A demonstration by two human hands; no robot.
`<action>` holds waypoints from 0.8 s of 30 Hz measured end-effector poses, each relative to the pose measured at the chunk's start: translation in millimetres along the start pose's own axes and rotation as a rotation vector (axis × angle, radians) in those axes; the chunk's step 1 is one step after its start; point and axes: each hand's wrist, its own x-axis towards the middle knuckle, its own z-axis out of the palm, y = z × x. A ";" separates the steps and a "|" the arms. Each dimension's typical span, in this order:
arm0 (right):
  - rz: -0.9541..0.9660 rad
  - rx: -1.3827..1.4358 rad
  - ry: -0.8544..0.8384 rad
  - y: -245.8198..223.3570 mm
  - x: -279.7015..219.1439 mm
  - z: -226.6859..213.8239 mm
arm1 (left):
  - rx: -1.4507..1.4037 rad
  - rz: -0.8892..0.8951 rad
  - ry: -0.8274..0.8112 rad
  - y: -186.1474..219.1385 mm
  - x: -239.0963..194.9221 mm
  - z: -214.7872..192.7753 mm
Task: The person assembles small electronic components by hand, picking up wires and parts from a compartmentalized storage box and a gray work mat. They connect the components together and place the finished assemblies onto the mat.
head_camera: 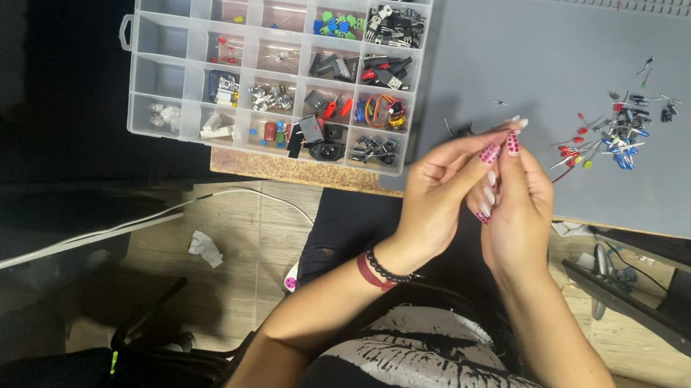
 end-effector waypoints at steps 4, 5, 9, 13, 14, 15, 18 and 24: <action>0.011 -0.003 -0.001 -5.3 -1.6 5.1 | -0.018 0.024 0.058 -6.9 2.1 -7.4; 0.016 -0.004 -0.004 -6.5 -2.1 6.4 | -0.034 0.031 0.045 -1.3 1.7 -4.0; 0.033 -0.006 -0.006 -11.9 -4.0 10.7 | -0.055 0.039 0.006 0.2 1.7 -3.7; 0.040 -0.006 -0.002 -16.8 -5.9 17.3 | -0.045 0.045 -0.016 2.9 1.9 -3.7; 0.044 -0.007 -0.002 -18.3 -6.7 18.1 | -0.008 0.062 -0.023 0.7 3.4 -6.5; 0.049 -0.007 -0.003 -19.8 -7.5 19.2 | 0.029 0.079 -0.028 -1.3 4.9 -9.4; 0.060 -0.008 -0.004 -23.9 -9.8 21.7 | 0.018 0.071 -0.037 -0.2 6.1 -12.3; 0.041 -0.029 -0.017 -25.9 -15.0 24.1 | -0.125 -0.049 -0.091 2.2 5.9 -17.2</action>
